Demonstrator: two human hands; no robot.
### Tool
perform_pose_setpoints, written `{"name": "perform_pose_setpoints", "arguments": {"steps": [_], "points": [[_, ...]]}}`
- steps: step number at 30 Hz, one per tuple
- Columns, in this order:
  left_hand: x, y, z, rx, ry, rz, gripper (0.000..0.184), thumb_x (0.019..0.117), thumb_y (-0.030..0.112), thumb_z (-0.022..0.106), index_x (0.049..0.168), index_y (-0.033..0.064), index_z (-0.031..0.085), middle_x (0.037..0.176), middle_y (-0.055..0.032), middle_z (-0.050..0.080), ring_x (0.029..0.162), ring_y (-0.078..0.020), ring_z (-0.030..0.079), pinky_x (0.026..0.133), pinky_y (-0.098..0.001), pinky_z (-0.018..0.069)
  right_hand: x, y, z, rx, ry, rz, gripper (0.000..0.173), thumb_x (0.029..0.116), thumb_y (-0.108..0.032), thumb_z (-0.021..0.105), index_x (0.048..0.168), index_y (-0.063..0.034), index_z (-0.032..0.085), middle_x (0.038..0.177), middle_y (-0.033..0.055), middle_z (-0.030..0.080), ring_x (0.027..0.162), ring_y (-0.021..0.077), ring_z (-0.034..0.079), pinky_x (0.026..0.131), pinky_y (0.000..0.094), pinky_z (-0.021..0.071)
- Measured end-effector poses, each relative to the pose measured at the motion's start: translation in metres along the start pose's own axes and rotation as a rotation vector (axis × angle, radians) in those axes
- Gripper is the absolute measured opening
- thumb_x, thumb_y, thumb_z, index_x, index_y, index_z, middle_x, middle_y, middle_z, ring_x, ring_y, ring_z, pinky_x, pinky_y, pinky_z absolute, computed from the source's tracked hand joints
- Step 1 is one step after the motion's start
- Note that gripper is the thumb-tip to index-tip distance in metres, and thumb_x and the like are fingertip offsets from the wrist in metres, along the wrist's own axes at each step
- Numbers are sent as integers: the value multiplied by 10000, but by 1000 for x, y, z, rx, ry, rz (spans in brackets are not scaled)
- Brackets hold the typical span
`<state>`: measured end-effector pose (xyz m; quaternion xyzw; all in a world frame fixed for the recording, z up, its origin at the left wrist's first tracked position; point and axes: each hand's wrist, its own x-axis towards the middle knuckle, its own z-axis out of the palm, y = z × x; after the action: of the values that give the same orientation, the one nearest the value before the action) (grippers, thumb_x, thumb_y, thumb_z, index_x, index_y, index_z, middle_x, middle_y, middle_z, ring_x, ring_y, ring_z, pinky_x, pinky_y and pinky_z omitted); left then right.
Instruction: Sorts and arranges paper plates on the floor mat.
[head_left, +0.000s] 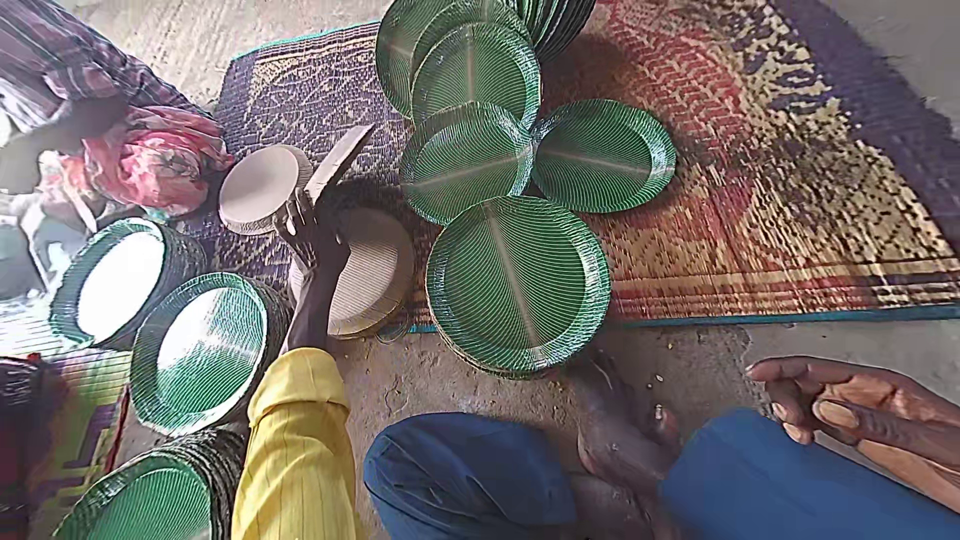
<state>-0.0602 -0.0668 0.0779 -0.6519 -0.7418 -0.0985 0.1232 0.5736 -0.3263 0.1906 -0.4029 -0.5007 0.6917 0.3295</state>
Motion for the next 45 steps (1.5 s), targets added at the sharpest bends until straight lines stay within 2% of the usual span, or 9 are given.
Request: {"name": "perform_pose_setpoints", "arguments": {"steps": [5, 10, 16, 20, 23, 25, 30, 35, 45], "points": [[-93, -25, -2, 17, -62, 76, 554, 962, 229, 608, 1430, -56, 528, 1677, -212, 265, 1581, -394, 155, 1218, -705, 62, 9, -1, 5, -20, -24, -101, 350, 979, -398, 684, 1282, -227, 720, 922, -73, 741, 796, 22, 693, 743, 167, 584], [-162, -25, -9, 14, -126, -14, 634, 963, 233, 609, 1512, -33, 437, 1646, -177, 358, 1557, -385, 249, 1240, -635, 100, 17, -18, 20, -41, -39, -115, 355, 947, -418, 719, 1244, -226, 738, 905, -76, 742, 783, 19, 696, 733, 167, 590], [-195, -15, -2, -72, -325, -42, 453, 937, 211, 650, 1328, -17, 646, 1658, -198, 320, 1551, -399, 250, 1236, -612, 165, 23, -34, 37, -104, -43, -136, 327, 910, -425, 761, 1185, -248, 751, 875, -89, 734, 767, 21, 691, 725, 170, 588], [-217, -2, 10, -147, -273, -88, 534, 963, 210, 592, 1434, -36, 550, 1600, -217, 416, 1510, -413, 335, 1215, -608, 209, 26, -44, 48, -147, -68, -180, 346, 904, -437, 765, 1193, -248, 749, 881, -96, 732, 777, 19, 690, 737, 174, 586], [-235, 2, 21, -245, -160, -153, 426, 955, 198, 561, 1308, -16, 667, 1513, -219, 524, 1450, -431, 423, 1188, -616, 271, 29, -49, 55, -151, -85, -206, 335, 913, -427, 760, 1195, -246, 743, 893, -93, 738, 786, 17, 694, 741, 172, 590], [-240, 6, 25, -314, -62, -212, 368, 954, 196, 582, 1224, -13, 718, 1445, -239, 579, 1400, -456, 475, 1154, -629, 317, 31, -53, 61, -145, -98, -206, 336, 910, -421, 763, 1193, -241, 744, 892, -86, 741, 785, 20, 699, 740, 172, 593], [-205, 4, 6, -305, -47, -171, 530, 941, 218, 633, 1426, 11, 578, 1486, -238, 538, 1425, -433, 449, 1170, -629, 294, 37, -54, 65, -157, -134, -189, 361, 906, -432, 769, 1201, -225, 741, 875, -77, 731, 778, 29, 692, 740, 176, 588], [-155, -4, -6, -195, -317, -47, 666, 998, 355, 603, 1581, 103, 400, 1653, -170, 339, 1554, -346, 264, 1235, -612, 172, 35, -55, 66, -123, -93, -186, 360, 895, -435, 779, 1189, -230, 749, 861, -75, 734, 756, 21, 694, 725, 168, 591], [-185, -7, 9, -168, -476, -123, 693, 1026, 450, 523, 1593, 84, 366, 1632, -222, 350, 1531, -417, 281, 1217, -657, 170, 31, -48, 62, -107, -98, -187, 338, 905, -428, 769, 1184, -239, 751, 872, -80, 741, 768, 24, 696, 737, 177, 592]]}}
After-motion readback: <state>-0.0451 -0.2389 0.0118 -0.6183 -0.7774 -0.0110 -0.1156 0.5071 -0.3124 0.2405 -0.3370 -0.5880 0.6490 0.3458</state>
